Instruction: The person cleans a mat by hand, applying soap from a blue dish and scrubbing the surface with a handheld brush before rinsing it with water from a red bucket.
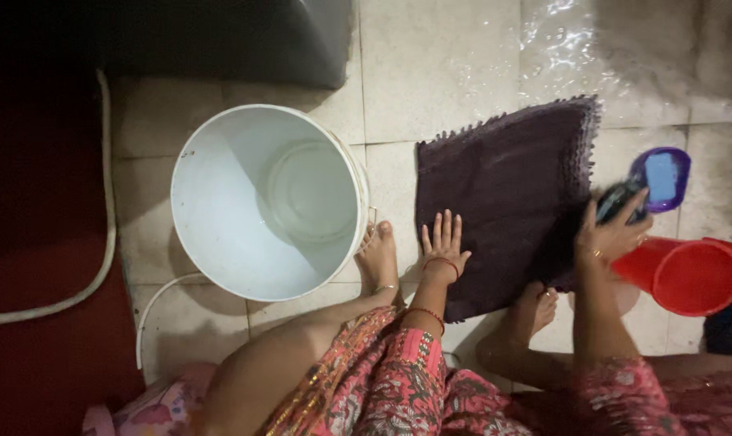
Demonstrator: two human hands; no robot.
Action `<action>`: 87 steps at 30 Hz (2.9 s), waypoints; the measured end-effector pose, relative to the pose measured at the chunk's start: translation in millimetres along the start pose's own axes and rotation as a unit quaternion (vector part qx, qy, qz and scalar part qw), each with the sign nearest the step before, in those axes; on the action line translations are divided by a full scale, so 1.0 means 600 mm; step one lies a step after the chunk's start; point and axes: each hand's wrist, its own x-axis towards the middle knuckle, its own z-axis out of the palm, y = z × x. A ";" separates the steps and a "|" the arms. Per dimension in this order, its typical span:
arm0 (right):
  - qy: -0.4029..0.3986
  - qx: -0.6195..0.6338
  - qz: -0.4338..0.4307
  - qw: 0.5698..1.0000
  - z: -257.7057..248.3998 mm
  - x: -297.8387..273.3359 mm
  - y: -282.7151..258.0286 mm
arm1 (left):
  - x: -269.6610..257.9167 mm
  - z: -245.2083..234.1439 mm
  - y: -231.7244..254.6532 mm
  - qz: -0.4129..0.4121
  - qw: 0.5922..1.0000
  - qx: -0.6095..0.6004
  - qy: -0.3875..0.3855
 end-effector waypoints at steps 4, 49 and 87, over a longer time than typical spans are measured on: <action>-0.005 -0.006 0.065 0.998 -0.026 -0.074 0.013 | -0.012 -0.019 0.009 -0.004 1.000 -0.005 0.009; -0.326 0.383 -0.279 0.818 -0.195 -0.146 -0.104 | 0.011 -0.077 0.105 -0.029 0.801 -0.561 0.209; -0.219 0.867 0.166 0.415 -0.482 -0.048 -0.172 | -0.028 -0.073 -0.006 -0.114 0.543 -0.832 0.017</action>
